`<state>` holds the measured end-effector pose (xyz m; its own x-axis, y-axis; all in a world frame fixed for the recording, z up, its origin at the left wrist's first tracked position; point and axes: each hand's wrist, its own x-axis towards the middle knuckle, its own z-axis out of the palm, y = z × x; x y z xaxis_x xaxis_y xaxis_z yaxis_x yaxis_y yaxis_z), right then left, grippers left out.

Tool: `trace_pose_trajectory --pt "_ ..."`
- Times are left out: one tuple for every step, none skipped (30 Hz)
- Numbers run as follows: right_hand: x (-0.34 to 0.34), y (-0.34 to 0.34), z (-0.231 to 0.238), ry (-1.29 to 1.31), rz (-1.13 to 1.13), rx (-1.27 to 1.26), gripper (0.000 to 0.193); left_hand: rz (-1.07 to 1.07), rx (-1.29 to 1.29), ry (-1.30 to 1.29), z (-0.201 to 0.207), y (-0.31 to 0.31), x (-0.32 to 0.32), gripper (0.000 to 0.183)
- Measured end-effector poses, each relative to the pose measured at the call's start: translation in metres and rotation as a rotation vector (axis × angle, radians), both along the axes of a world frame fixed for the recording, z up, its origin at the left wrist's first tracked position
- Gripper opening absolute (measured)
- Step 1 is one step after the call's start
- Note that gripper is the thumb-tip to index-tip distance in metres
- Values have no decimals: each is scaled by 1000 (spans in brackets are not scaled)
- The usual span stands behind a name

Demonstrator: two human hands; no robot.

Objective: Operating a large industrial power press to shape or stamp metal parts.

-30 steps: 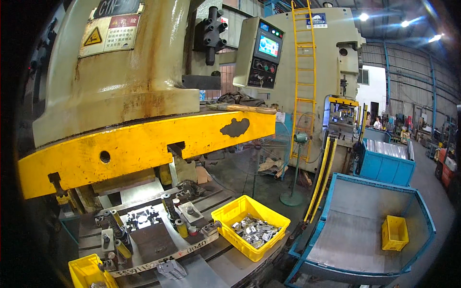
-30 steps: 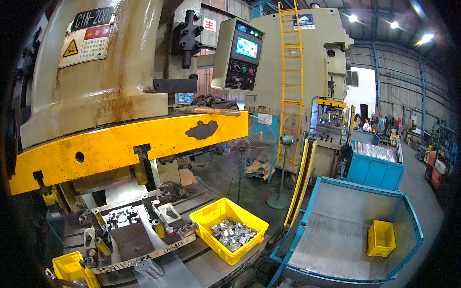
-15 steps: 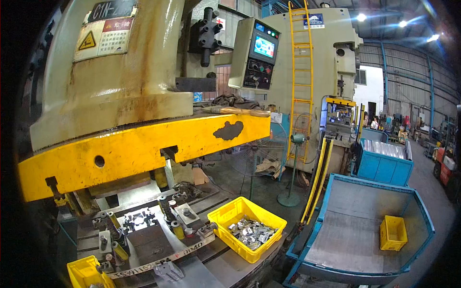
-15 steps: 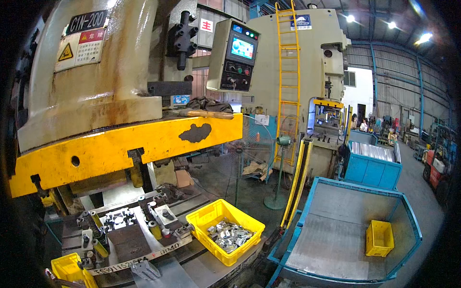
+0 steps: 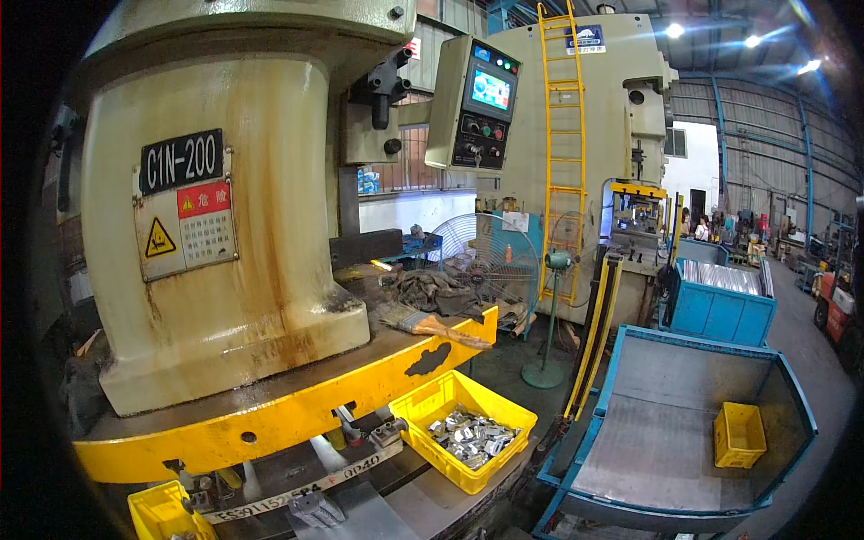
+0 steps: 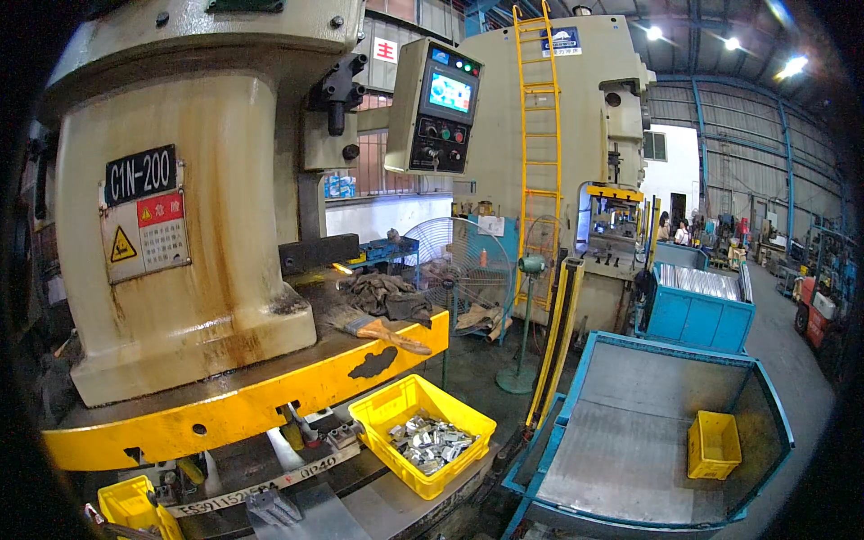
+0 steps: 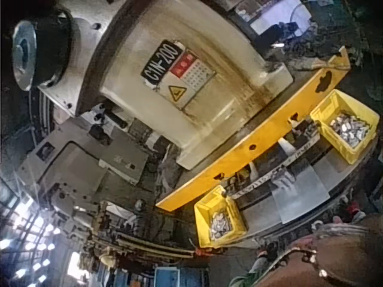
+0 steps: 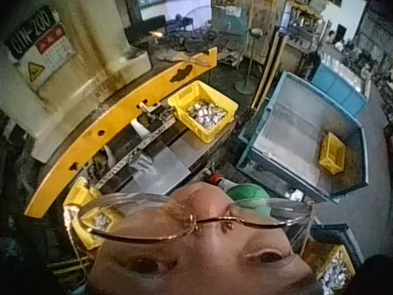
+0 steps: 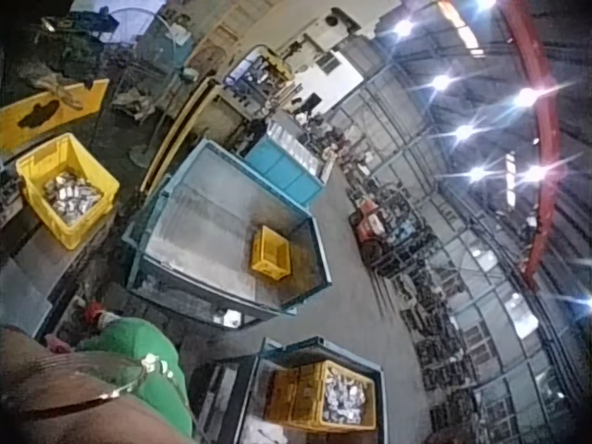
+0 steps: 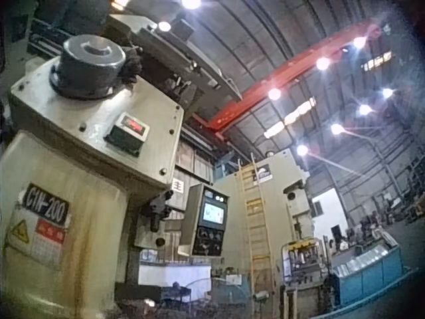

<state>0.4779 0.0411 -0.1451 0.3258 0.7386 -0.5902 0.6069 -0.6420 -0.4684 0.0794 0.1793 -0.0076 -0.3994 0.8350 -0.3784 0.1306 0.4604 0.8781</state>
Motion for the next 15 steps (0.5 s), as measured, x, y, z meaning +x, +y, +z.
trace_pose_trajectory --pt "0 0 1 0 3 -1 67 -2 -2 4 -1 0 0 40" --pt "0 1 2 0 5 -1 67 0 -1 2 -1 0 -1 40" --pt "0 1 1 0 4 0 67 2 -6 -1 -2 -1 0 40" --pt "1 0 0 0 7 -4 67 -5 -6 0 -3 -2 0 40" --pt "2 -1 -1 -3 6 -6 67 -7 -9 -6 -5 -2 1 40" --pt "1 -2 0 -3 7 -6 67 -5 -12 -3 -6 -3 0 40" --pt "1 -4 -1 -1 8 -8 67 -9 -12 -2 -7 -3 0 40" --pt "1 -4 -2 0 11 -8 67 -7 -12 -4 -8 -3 0 40" --pt "0 -7 -3 -1 15 -10 67 -6 -17 -3 -11 -5 0 40" --pt "0 -8 -4 0 18 -11 67 -5 -18 -4 -11 -6 -1 40" --pt "0 -9 -5 0 26 -12 67 -1 -23 -5 -13 -7 -1 40" --pt "-3 -10 -5 9 44 -15 67 11 -29 -6 -16 -11 -6 40" --pt "-9 -8 -5 19 68 -16 67 27 -34 5 -20 -15 -10 40" --pt "-15 -7 -5 25 95 -12 67 53 -32 3 -23 -18 -17 40" --pt "-13 -4 -16 -86 46 84 58 70 -39 -2 -30 -24 -23 40"
